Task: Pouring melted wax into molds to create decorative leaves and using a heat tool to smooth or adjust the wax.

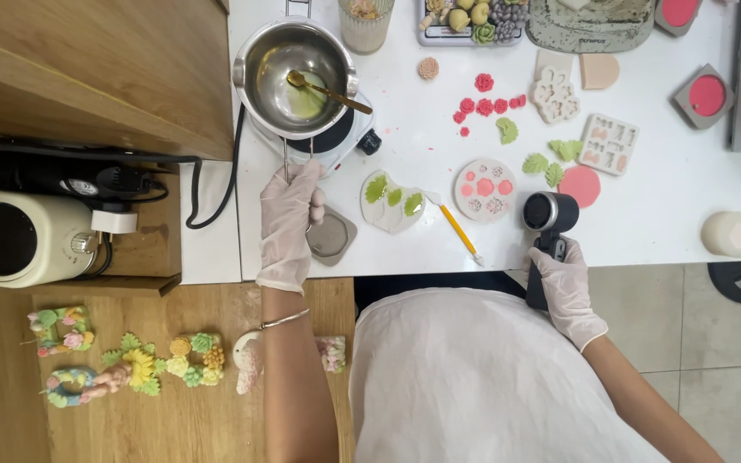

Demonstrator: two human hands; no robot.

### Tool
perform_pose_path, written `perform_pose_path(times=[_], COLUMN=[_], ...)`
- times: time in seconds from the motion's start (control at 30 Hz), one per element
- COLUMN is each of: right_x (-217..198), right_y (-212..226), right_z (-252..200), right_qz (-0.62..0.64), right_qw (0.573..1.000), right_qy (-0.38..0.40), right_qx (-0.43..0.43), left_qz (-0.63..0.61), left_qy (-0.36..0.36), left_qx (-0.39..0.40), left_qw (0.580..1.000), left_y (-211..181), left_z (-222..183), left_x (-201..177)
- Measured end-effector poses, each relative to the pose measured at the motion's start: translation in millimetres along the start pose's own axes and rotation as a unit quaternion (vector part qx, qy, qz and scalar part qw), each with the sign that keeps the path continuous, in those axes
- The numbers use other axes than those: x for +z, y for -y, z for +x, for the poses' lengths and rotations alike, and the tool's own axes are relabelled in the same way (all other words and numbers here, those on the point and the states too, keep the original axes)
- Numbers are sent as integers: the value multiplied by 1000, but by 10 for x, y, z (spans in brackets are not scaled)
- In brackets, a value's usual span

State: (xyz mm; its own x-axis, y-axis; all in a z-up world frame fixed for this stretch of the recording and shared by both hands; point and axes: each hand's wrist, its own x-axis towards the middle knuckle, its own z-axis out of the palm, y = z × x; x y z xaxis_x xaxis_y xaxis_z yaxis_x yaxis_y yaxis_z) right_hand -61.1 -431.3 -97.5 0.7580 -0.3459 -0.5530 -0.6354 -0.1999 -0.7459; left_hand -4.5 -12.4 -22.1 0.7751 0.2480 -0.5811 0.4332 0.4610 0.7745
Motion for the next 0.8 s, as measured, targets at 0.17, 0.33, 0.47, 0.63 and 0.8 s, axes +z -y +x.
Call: perform_pose_path(times=[0.17,0.33,0.47,0.63,0.8], right_x=[-6,17,20,-49,-51], right_y=[-376,-518,-719,-1067,-770], right_z=[222,244,379,710,804], right_qz=[29,-35,-228,-281,268], right_qw=[999,996,965,953,940], right_qy=[-20,-35,-59,-58,65], right_qx=[-30,-69,-116,-96,199], left_qz=[-8,-19,-13,-31,-42], left_qy=[-18,-12,-21,-27,-42], left_qx=[27,38,46,44,45], left_qw=[999,999,999,998,997], left_y=[47,45,91,98,233], left_z=[29,39,100,102,214], left_x=[35,74,73,109,103])
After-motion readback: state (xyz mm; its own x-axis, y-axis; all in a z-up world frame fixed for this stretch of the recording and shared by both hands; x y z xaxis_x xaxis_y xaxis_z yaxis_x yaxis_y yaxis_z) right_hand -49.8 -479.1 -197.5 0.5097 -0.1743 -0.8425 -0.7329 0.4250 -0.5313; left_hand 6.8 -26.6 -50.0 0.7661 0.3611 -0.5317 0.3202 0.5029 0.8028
